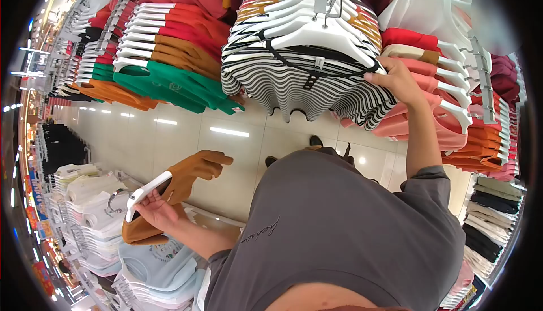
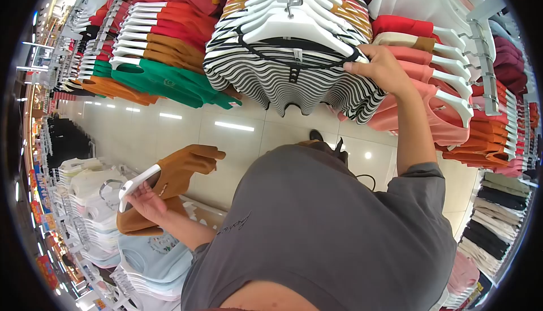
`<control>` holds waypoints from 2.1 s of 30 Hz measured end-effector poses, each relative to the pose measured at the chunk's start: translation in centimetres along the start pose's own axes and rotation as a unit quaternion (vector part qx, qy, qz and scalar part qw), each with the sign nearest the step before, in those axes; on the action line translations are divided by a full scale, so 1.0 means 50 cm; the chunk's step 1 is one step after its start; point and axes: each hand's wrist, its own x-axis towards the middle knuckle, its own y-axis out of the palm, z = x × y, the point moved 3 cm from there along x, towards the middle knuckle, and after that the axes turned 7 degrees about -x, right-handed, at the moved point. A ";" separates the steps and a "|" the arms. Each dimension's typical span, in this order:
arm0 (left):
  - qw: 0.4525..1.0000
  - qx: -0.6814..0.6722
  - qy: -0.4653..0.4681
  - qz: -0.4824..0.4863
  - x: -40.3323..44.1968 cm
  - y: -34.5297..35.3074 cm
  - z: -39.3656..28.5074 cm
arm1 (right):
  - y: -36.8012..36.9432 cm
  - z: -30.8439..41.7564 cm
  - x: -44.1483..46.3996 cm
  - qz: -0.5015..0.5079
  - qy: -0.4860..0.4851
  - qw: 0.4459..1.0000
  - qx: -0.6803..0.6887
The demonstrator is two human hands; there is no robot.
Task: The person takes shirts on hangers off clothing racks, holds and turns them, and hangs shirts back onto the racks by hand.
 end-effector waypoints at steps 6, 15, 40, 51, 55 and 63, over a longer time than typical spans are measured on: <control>0.999 -0.038 -0.013 -0.002 -0.009 0.001 0.012 | 0.008 -0.037 0.020 0.016 0.029 0.999 -0.008; 0.982 -0.142 -0.085 0.093 -0.008 0.049 0.058 | 0.023 -0.063 0.028 0.010 0.022 1.000 0.002; 0.978 -0.086 -0.148 0.118 -0.060 0.166 0.142 | 0.070 0.042 0.032 -0.231 -0.125 0.883 -0.389; 0.974 -0.081 -0.174 0.124 -0.069 0.172 0.154 | 0.106 0.095 -0.005 -0.276 -0.244 0.891 -0.265; 0.971 -0.075 -0.185 0.130 -0.075 0.179 0.155 | 0.207 0.150 -0.016 -0.163 -0.271 0.924 -0.214; 0.950 -0.067 -0.262 0.158 -0.123 0.223 0.175 | 0.448 0.250 -0.033 0.120 -0.339 0.923 -0.138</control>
